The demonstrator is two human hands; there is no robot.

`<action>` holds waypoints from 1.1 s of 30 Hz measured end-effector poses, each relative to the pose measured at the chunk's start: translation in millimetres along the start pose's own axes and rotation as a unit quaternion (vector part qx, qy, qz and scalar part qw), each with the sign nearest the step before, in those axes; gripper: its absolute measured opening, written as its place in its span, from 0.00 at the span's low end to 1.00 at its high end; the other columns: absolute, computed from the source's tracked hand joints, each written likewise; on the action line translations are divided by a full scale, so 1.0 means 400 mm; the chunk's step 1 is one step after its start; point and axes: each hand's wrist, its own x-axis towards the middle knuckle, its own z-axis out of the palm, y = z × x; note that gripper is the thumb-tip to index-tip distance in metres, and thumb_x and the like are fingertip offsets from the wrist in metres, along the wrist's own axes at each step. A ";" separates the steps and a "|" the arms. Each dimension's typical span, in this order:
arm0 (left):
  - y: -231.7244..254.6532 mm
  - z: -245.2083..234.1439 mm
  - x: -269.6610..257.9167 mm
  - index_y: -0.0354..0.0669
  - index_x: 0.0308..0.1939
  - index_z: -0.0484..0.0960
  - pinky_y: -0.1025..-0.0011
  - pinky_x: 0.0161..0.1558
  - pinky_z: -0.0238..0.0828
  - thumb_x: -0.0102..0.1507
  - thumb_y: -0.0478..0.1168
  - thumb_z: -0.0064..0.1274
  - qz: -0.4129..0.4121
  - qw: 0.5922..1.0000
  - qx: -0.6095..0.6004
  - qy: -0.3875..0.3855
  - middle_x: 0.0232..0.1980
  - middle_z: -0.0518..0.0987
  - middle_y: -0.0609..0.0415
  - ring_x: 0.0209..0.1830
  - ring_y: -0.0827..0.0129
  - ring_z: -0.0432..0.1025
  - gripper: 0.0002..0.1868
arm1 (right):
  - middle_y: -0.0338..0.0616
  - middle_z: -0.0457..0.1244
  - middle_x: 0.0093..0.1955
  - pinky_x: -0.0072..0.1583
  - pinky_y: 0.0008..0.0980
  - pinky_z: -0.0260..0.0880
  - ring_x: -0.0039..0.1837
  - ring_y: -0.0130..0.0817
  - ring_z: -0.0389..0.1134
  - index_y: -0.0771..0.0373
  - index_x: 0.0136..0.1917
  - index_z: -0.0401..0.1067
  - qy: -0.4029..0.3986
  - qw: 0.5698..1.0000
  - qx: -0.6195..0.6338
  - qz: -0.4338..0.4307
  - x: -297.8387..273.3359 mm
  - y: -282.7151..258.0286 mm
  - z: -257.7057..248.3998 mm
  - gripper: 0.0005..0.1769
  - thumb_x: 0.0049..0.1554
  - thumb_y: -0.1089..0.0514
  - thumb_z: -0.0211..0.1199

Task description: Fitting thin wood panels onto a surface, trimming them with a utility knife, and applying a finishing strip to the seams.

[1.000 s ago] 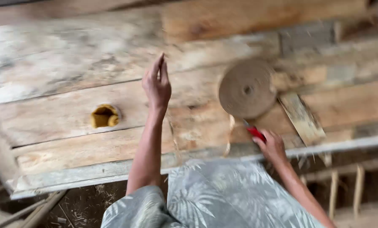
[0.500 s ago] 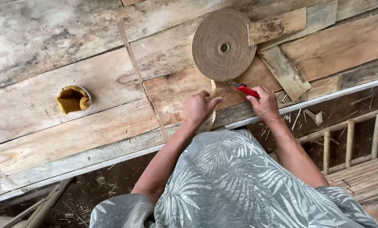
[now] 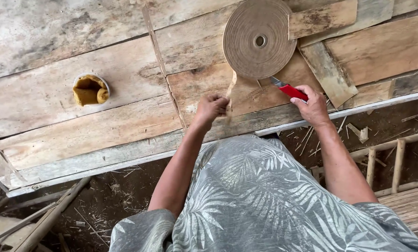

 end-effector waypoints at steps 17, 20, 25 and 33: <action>0.092 -0.297 -0.207 0.22 0.50 0.83 0.71 0.32 0.83 0.61 0.37 0.65 0.041 0.998 0.036 0.008 0.30 0.81 0.46 0.26 0.67 0.80 0.19 | 0.47 0.67 0.56 0.62 0.45 0.64 0.59 0.50 0.69 0.56 0.63 0.78 0.135 0.975 -0.120 -0.133 0.069 -0.267 0.022 0.25 0.55 0.50 0.79; 0.204 -0.280 -0.282 0.30 0.45 0.88 0.71 0.32 0.80 0.61 0.37 0.64 0.087 0.986 0.140 0.003 0.30 0.83 0.45 0.26 0.68 0.78 0.13 | 0.45 0.67 0.65 0.68 0.44 0.63 0.68 0.47 0.66 0.56 0.65 0.76 0.071 0.974 0.035 -0.212 0.181 -0.577 0.030 0.25 0.57 0.50 0.74; 0.441 -0.280 -0.408 0.56 0.39 0.91 0.55 0.44 0.76 0.62 0.53 0.59 0.137 0.881 0.452 0.015 0.32 0.86 0.50 0.41 0.45 0.80 0.11 | 0.51 0.71 0.52 0.64 0.51 0.67 0.60 0.54 0.70 0.60 0.59 0.79 -0.170 0.895 0.205 -0.359 0.297 -0.854 0.106 0.18 0.56 0.54 0.72; 0.648 -0.440 -0.387 0.70 0.42 0.90 0.62 0.49 0.76 0.60 0.58 0.61 0.147 0.863 0.461 0.143 0.38 0.88 0.64 0.46 0.58 0.81 0.09 | 0.34 0.71 0.37 0.55 0.31 0.69 0.45 0.29 0.70 0.55 0.42 0.82 -0.270 0.886 0.306 -0.220 0.457 -0.958 0.060 0.04 0.53 0.58 0.75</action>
